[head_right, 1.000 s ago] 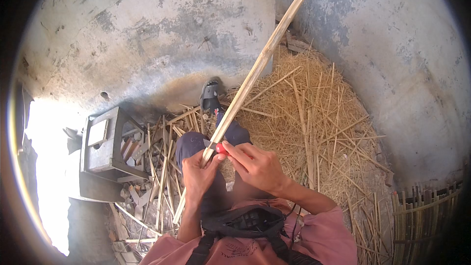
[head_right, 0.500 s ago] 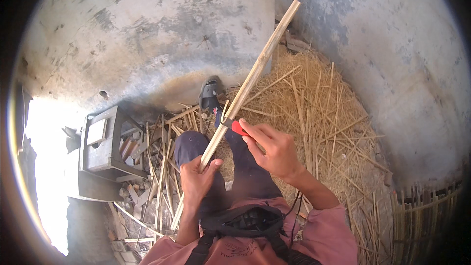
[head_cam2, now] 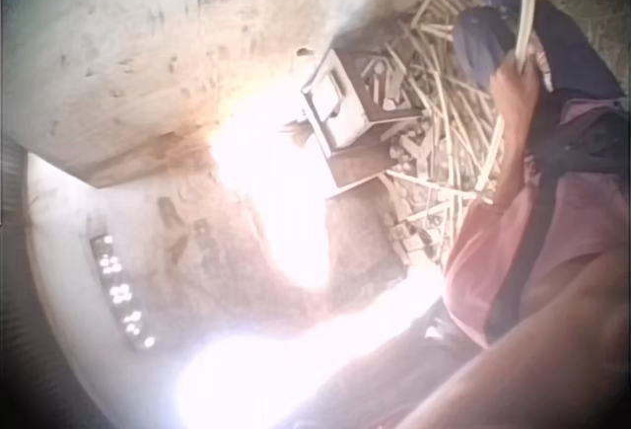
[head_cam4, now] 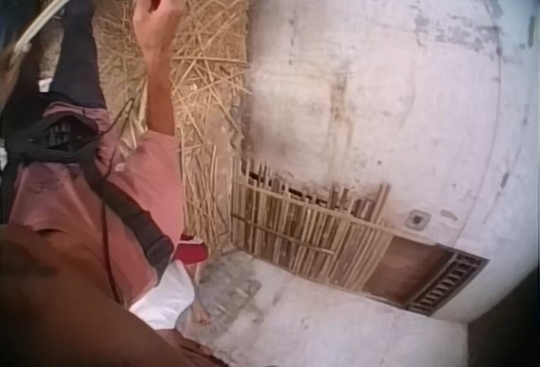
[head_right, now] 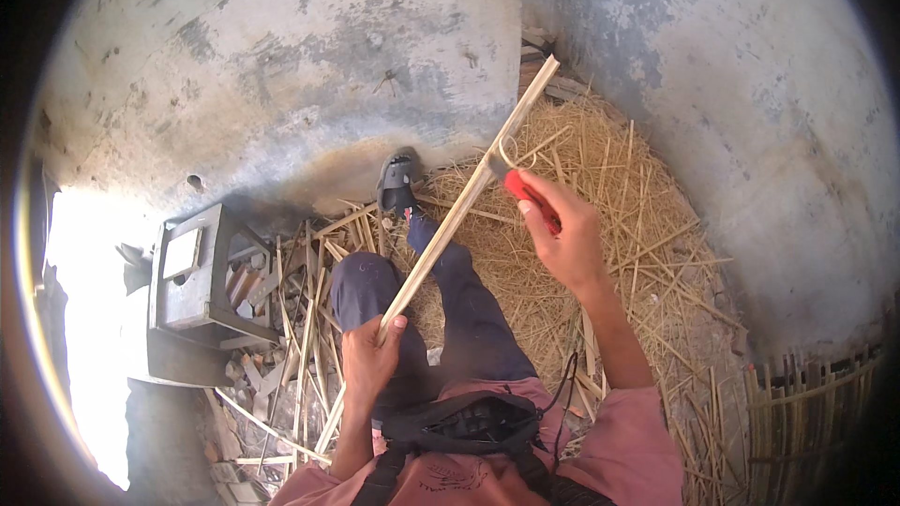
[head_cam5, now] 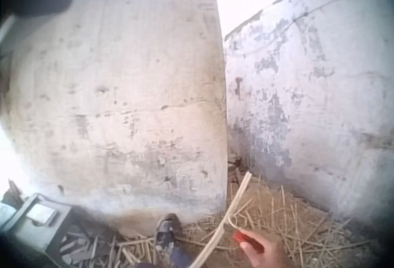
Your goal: The person uses a small red utility knife to shave layers off a long thin piece of wood, rotating the wood to work on different sides while sitting on a straw-covered floor.
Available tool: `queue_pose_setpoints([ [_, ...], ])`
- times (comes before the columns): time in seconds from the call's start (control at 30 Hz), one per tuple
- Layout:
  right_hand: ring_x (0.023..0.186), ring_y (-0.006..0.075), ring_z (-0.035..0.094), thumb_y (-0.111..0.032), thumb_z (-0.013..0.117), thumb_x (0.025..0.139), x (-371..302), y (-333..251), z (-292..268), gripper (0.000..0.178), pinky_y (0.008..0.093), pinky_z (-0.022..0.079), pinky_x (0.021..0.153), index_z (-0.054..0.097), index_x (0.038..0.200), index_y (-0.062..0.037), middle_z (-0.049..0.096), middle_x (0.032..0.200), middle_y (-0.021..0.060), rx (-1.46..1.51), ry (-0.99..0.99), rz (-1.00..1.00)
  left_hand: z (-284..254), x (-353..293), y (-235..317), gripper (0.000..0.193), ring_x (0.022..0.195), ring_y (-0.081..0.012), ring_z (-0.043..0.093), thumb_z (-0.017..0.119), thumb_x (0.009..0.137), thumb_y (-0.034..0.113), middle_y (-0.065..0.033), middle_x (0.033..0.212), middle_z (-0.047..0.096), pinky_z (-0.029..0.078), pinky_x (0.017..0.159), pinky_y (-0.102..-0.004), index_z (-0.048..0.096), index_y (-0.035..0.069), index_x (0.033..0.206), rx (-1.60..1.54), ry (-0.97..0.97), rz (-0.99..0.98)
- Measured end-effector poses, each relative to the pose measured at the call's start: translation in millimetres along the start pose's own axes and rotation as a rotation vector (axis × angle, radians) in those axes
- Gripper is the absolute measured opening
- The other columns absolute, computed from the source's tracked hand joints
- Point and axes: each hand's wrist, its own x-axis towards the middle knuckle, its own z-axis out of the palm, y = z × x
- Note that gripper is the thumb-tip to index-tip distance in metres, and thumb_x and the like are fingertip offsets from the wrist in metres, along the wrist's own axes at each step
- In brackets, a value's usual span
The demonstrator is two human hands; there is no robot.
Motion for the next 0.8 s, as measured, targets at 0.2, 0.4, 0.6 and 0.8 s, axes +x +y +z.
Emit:
queue_pose_setpoints([
  [0.2, 0.061, 0.0055, 0.044, -0.018, 0.06, 0.107, -4.2, 12.4, 9.4, 0.039, 0.0226, 0.036, 0.053, 0.062, 0.142, -0.0007, 0.055, 0.082, -0.0007, 0.499, 0.056, 0.479, 0.8, 3.2, -9.3, 0.052, 0.055, -0.0409, 0.043, 0.066, 0.106, 0.041, -0.0215, 0.059, 0.05, 0.039, 0.054, -0.047, 0.063, -0.002, 0.077, -0.051, -0.022, 0.003],
  [0.4, 0.054, 0.0031, 0.035, -0.026, 0.06, 0.109, -15.7, 23.5, 30.2, 0.036, 0.0215, 0.029, 0.049, 0.061, 0.136, -0.0023, 0.039, 0.073, -0.006, 0.964, 0.031, 0.705, 2.1, 4.2, -13.8, 0.056, 0.057, -0.0107, 0.043, 0.057, 0.112, 0.04, -0.0036, 0.058, 0.049, 0.036, 0.053, -0.0349, 0.065, -0.002, 0.077, -0.24, -0.165, 0.003],
  [0.6, 0.052, 0.002, 0.037, -0.029, 0.063, 0.108, -18.9, 13.9, 46.8, 0.039, 0.0212, 0.028, 0.047, 0.063, 0.136, -0.0009, 0.055, 0.076, -0.001, 0.933, -0.05, 0.673, -4.2, 0.5, -4.3, 0.05, 0.06, -0.0069, 0.04, 0.059, 0.112, 0.034, -0.0007, 0.059, 0.044, 0.034, 0.052, -0.0333, 0.064, -0.003, 0.079, -0.311, -0.241, -0.036],
  [0.8, 0.049, 0.0018, 0.038, -0.031, 0.064, 0.108, -13.7, -1.0, 52.4, 0.039, 0.0214, 0.027, 0.046, 0.071, 0.126, 0.0024, 0.064, 0.082, 0.0037, 0.862, -0.117, 0.647, -4.1, 0.3, -16.3, 0.053, 0.055, -0.0063, 0.048, 0.056, 0.113, 0.04, 0.0009, 0.058, 0.052, 0.036, 0.051, -0.0295, 0.071, -0.001, 0.083, -0.254, -0.249, 0.013],
])
